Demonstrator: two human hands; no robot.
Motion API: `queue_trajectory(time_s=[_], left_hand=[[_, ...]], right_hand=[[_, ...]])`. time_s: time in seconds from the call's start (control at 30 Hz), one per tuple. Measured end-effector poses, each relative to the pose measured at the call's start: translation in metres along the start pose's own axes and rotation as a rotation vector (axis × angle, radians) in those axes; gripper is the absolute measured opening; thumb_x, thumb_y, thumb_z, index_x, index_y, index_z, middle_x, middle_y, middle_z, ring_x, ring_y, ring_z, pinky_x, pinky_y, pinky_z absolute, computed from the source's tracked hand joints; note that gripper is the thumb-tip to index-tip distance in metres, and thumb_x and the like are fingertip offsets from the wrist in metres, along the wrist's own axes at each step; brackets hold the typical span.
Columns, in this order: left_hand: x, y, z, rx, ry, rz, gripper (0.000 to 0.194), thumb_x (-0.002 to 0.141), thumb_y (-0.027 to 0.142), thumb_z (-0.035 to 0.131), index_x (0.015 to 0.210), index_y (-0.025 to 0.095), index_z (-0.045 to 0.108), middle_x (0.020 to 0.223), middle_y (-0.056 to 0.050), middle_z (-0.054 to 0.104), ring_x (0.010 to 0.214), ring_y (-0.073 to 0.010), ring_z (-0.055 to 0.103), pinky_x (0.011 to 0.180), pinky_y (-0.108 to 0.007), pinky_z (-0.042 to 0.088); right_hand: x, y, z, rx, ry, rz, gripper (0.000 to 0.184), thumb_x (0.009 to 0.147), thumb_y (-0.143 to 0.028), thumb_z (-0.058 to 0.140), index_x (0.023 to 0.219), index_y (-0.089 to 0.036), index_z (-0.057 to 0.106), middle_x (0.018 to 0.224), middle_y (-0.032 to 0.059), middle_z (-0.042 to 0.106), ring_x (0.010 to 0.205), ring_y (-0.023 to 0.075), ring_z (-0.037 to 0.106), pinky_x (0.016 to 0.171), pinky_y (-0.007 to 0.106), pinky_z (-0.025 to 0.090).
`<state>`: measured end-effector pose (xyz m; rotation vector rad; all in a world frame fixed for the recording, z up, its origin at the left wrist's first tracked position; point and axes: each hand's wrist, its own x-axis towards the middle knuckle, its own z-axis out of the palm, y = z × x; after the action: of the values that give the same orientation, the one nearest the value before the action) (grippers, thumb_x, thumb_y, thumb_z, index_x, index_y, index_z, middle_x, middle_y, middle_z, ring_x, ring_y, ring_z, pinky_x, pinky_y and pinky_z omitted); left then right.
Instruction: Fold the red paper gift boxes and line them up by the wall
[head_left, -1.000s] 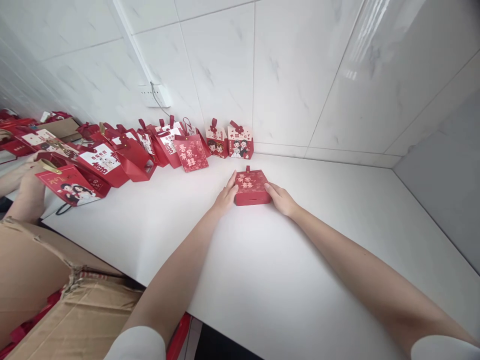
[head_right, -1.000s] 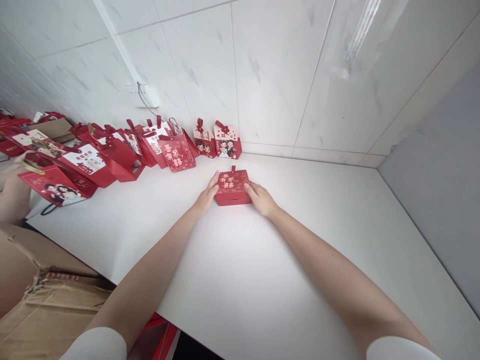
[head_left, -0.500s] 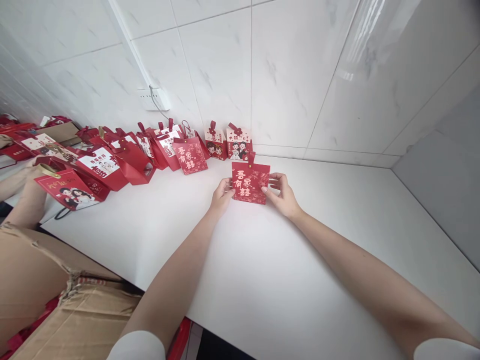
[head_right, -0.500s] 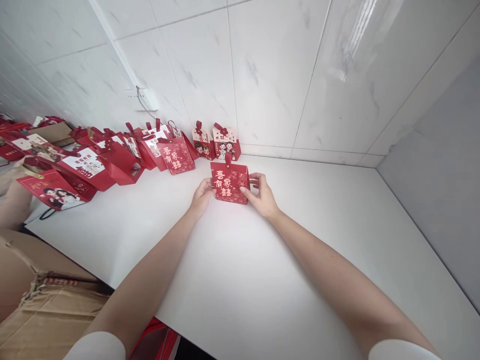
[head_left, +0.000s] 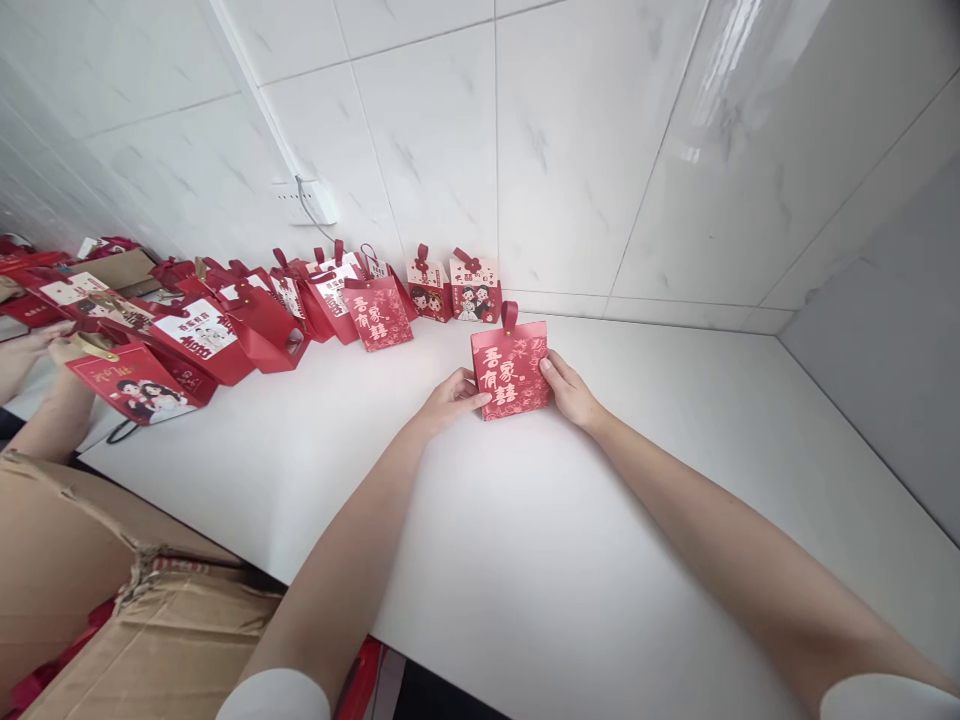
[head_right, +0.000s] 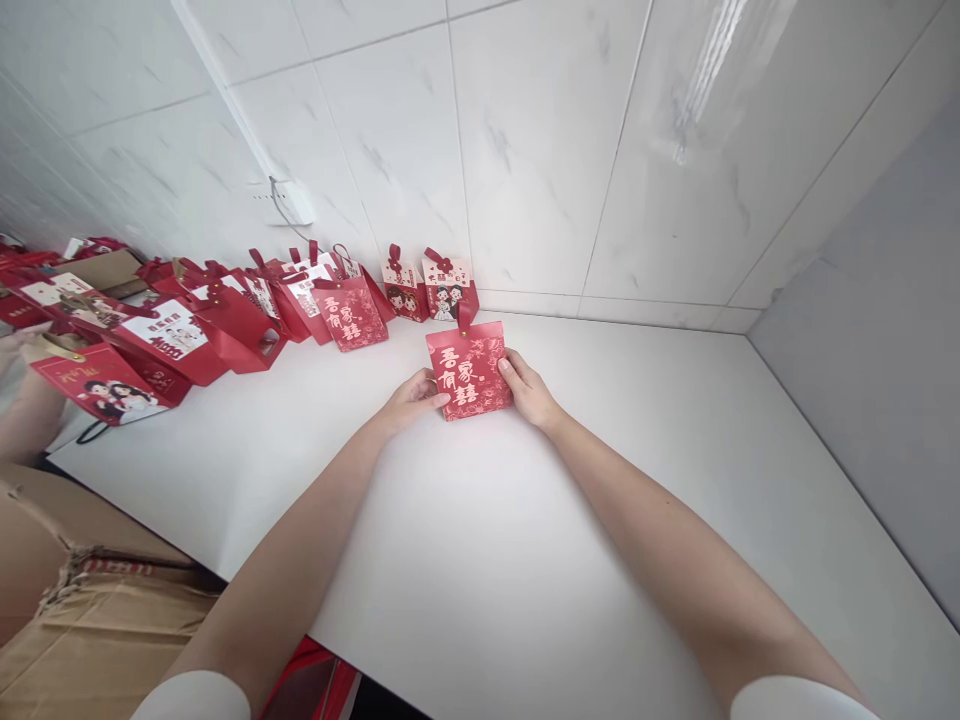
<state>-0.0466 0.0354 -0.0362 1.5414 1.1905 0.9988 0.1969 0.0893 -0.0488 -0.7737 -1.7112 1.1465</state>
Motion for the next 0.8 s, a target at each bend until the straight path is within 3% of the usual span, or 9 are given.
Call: queue_trajectory(time_s=[0.1, 0.2, 0.27, 0.33, 0.4, 0.53, 0.67, 0.73, 0.8], left_hand=[[0.001, -0.001, 0.001, -0.022, -0.012, 0.000, 0.049, 0.076, 0.048, 0.071, 0.112, 0.018, 0.055, 0.097, -0.006, 0.067, 0.088, -0.0192, 0.065, 0.085, -0.037, 0.050], [0.003, -0.004, 0.000, 0.083, 0.205, 0.018, 0.053, 0.080, 0.046, 0.066, 0.124, 0.020, 0.051, 0.101, -0.007, 0.067, 0.095, -0.0220, 0.064, 0.092, -0.042, 0.046], [0.002, -0.003, -0.001, 0.135, 0.335, 0.038, 0.057, 0.081, 0.043, 0.064, 0.132, 0.022, 0.046, 0.114, -0.010, 0.065, 0.112, -0.0253, 0.059, 0.101, -0.047, 0.040], [0.001, 0.000, -0.002, 0.116, 0.292, 0.082, 0.060, 0.083, 0.043, 0.061, 0.137, 0.026, 0.041, 0.135, -0.011, 0.054, 0.133, -0.0269, 0.044, 0.110, -0.050, 0.029], [-0.002, 0.004, -0.001, 0.073, 0.164, 0.143, 0.069, 0.083, 0.048, 0.060, 0.143, 0.031, 0.033, 0.152, -0.009, 0.037, 0.144, -0.0276, 0.026, 0.115, -0.052, 0.020], [-0.007, 0.012, 0.010, 0.093, 0.054, 0.165, 0.095, 0.072, 0.052, 0.073, 0.149, 0.030, 0.021, 0.159, -0.010, 0.018, 0.148, -0.0320, 0.012, 0.117, -0.053, 0.016], [-0.011, 0.024, 0.027, 0.141, 0.093, 0.224, 0.093, 0.069, 0.042, 0.078, 0.146, 0.025, 0.029, 0.154, -0.012, 0.032, 0.142, -0.0301, 0.030, 0.116, -0.045, 0.027], [-0.015, 0.036, 0.031, 0.190, 0.148, 0.250, 0.083, 0.071, 0.039, 0.077, 0.142, 0.024, 0.036, 0.144, -0.010, 0.045, 0.135, -0.0284, 0.040, 0.114, -0.044, 0.030], [-0.020, 0.049, 0.032, 0.220, 0.193, 0.268, 0.066, 0.076, 0.035, 0.072, 0.135, 0.024, 0.045, 0.133, -0.008, 0.055, 0.128, -0.0266, 0.048, 0.112, -0.043, 0.032]], right_hand=[[-0.002, -0.002, 0.001, -0.084, 0.041, -0.003, 0.051, 0.093, -0.061, 0.039, 0.127, -0.024, 0.051, 0.128, 0.0059, 0.062, 0.114, 0.0230, 0.059, 0.101, 0.040, 0.044], [-0.006, -0.007, 0.001, -0.138, 0.081, -0.051, 0.047, 0.092, -0.061, 0.043, 0.117, -0.024, 0.057, 0.116, 0.0057, 0.068, 0.104, 0.0241, 0.063, 0.094, 0.040, 0.048], [-0.009, -0.011, 0.002, -0.140, 0.080, -0.092, 0.047, 0.094, -0.060, 0.037, 0.098, -0.022, 0.065, 0.106, 0.0055, 0.070, 0.101, 0.0244, 0.063, 0.096, 0.040, 0.046], [-0.010, -0.014, 0.003, -0.133, 0.090, -0.115, 0.057, 0.096, -0.059, 0.027, 0.080, -0.022, 0.067, 0.103, 0.0060, 0.070, 0.105, 0.0247, 0.062, 0.101, 0.041, 0.043], [-0.010, -0.016, 0.004, -0.135, 0.129, -0.137, 0.059, 0.097, -0.058, 0.025, 0.076, -0.023, 0.067, 0.107, 0.0064, 0.068, 0.110, 0.0247, 0.060, 0.104, 0.042, 0.041], [-0.010, -0.017, 0.009, -0.194, 0.193, -0.209, 0.041, 0.094, -0.057, 0.040, 0.101, -0.025, 0.064, 0.125, 0.0085, 0.060, 0.123, 0.0258, 0.052, 0.107, 0.046, 0.038], [-0.009, -0.023, 0.015, -0.162, 0.182, -0.155, 0.059, 0.091, -0.056, 0.048, 0.142, -0.028, 0.034, 0.156, 0.0101, 0.029, 0.144, 0.0245, 0.027, 0.116, 0.048, 0.026], [-0.007, -0.030, 0.014, -0.072, 0.090, -0.109, 0.065, 0.092, -0.056, 0.046, 0.147, -0.028, 0.023, 0.153, 0.0112, 0.034, 0.141, 0.0237, 0.034, 0.113, 0.046, 0.032], [-0.004, -0.038, 0.011, -0.015, 0.029, -0.086, 0.062, 0.093, -0.057, 0.045, 0.144, -0.027, 0.027, 0.134, 0.0111, 0.055, 0.124, 0.0237, 0.052, 0.105, 0.046, 0.040]])
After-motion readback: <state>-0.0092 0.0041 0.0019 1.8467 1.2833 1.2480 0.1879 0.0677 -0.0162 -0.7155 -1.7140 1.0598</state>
